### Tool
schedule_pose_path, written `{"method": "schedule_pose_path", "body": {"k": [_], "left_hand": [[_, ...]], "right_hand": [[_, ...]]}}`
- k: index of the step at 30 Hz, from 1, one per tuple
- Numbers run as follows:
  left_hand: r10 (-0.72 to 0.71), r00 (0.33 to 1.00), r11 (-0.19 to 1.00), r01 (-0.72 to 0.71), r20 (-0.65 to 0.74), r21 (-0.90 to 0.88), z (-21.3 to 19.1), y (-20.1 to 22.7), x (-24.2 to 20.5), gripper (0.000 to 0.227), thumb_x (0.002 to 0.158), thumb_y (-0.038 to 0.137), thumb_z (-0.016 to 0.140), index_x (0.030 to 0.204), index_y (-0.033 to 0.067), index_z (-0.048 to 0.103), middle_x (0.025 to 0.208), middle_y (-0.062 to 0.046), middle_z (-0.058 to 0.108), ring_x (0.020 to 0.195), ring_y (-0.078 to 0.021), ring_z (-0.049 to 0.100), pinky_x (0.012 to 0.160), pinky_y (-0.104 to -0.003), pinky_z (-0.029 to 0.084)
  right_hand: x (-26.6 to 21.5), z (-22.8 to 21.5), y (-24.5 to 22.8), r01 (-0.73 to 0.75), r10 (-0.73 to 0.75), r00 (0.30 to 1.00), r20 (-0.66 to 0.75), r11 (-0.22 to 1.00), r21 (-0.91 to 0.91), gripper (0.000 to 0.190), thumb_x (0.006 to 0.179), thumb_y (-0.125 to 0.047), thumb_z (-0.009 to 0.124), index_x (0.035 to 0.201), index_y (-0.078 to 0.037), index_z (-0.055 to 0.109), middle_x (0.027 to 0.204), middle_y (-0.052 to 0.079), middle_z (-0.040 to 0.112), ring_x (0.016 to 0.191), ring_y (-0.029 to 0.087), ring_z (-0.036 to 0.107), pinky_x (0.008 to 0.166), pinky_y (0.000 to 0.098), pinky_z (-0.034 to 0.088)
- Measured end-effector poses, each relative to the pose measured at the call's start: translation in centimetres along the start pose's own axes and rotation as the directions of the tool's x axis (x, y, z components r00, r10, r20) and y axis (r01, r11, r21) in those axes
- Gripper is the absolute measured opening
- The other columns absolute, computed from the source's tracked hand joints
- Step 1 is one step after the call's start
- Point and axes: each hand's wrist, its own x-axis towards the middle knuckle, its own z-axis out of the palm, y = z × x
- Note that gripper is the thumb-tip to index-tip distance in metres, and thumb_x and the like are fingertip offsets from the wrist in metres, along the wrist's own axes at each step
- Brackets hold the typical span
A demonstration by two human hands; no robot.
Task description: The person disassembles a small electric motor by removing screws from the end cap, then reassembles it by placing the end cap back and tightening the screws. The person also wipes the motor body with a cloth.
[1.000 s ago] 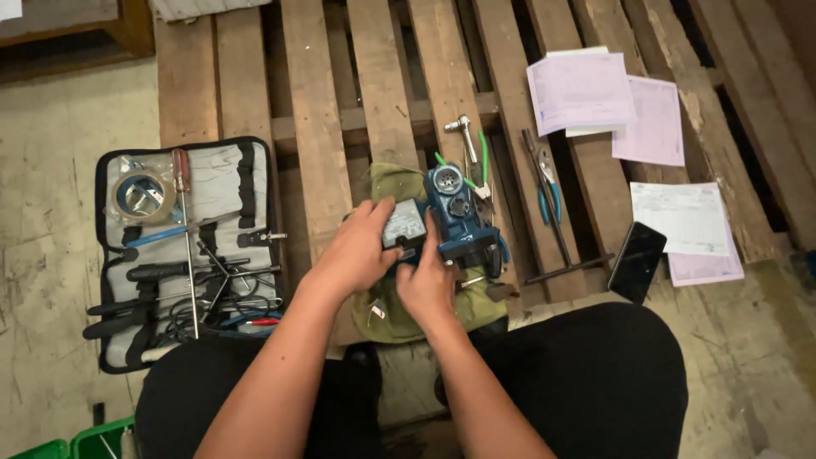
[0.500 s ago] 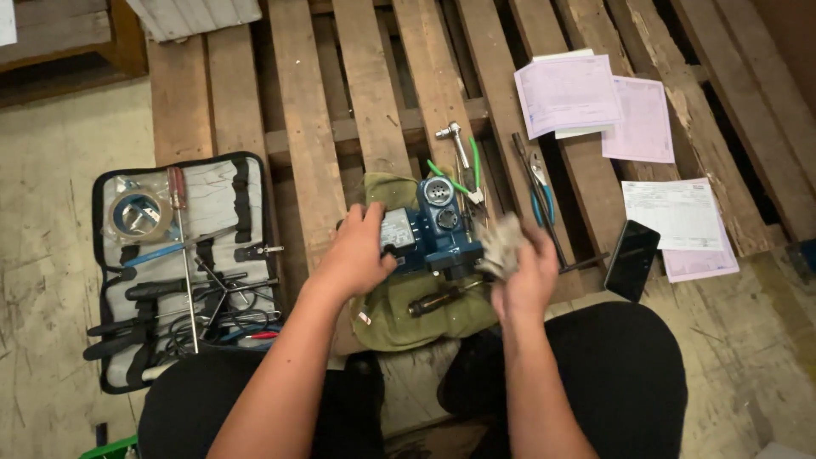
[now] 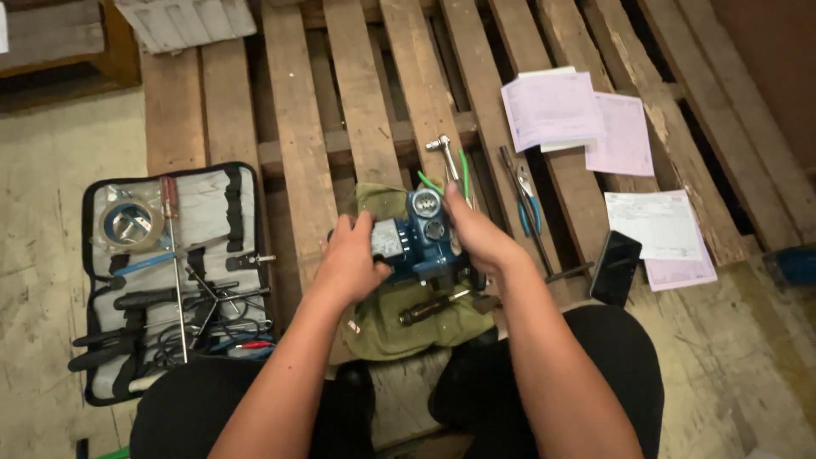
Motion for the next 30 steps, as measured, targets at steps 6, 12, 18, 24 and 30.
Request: {"method": "schedule_pose_path", "body": {"k": [6,12,18,24,30], "left_hand": [[-0.011,1.000,1.000,0.011,0.012,0.006,-0.4,0.6,-0.5,0.066,0.082,0.014,0.071,0.142,0.0122,0.043,0.138,-0.021,0.045,0.140,-0.0481,0.044,0.120,-0.070,0.023],[-0.015,1.000,1.000,0.015,-0.008,0.003,-0.2,0.5,-0.7,0.068,0.082,0.016,0.073,0.143,0.0136,0.043,0.141,-0.021,0.045,0.142,-0.0467,0.044,0.121,-0.069,0.022],[-0.043,0.999,0.999,0.043,0.001,0.003,-0.5,0.9,-0.5,0.066,0.082,0.016,0.074,0.141,0.0147,0.044,0.137,-0.020,0.047,0.141,-0.0462,0.044,0.122,-0.065,0.025],[-0.070,0.998,0.997,0.070,0.006,-0.026,-0.7,1.2,-0.9,0.064,0.080,0.017,0.075,0.137,0.0156,0.045,0.136,-0.019,0.048,0.141,-0.0454,0.044,0.123,-0.063,0.024],[-0.058,0.998,0.998,0.058,-0.018,-0.010,-0.1,1.0,-0.5,0.063,0.080,0.016,0.075,0.136,0.0146,0.046,0.138,-0.019,0.048,0.139,-0.0458,0.046,0.119,-0.060,0.030]], "right_hand": [[3.3,-1.7,1.8,0.017,-0.100,0.982,-0.157,0.889,-0.458,0.082,0.097,-0.076,0.030,0.143,-0.017,0.063,0.150,0.016,0.056,0.147,0.032,0.042,0.125,0.0486,0.027],[13.6,-3.8,7.7,0.179,-0.221,0.968,0.120,0.941,0.287,0.076,0.104,-0.064,0.031,0.141,-0.008,0.065,0.127,0.022,0.071,0.123,0.033,0.066,0.106,0.0438,0.054],[19.4,-4.2,10.0,-0.017,-0.048,0.950,0.309,0.979,0.204,0.086,0.103,-0.070,0.026,0.112,0.000,0.076,0.092,0.020,0.078,0.089,0.030,0.077,0.089,0.0418,0.062],[12.0,-0.7,6.7,-0.024,0.006,0.979,-0.206,0.996,-0.084,0.078,0.088,-0.084,0.040,0.119,-0.025,0.081,0.136,0.015,0.068,0.140,0.029,0.053,0.126,0.0386,0.031],[19.8,-6.4,17.2,-0.130,0.098,0.966,-0.239,0.984,-0.123,0.115,0.083,-0.098,0.038,0.146,-0.003,0.057,0.156,0.023,0.048,0.153,0.033,0.033,0.131,0.0443,0.017]]}}
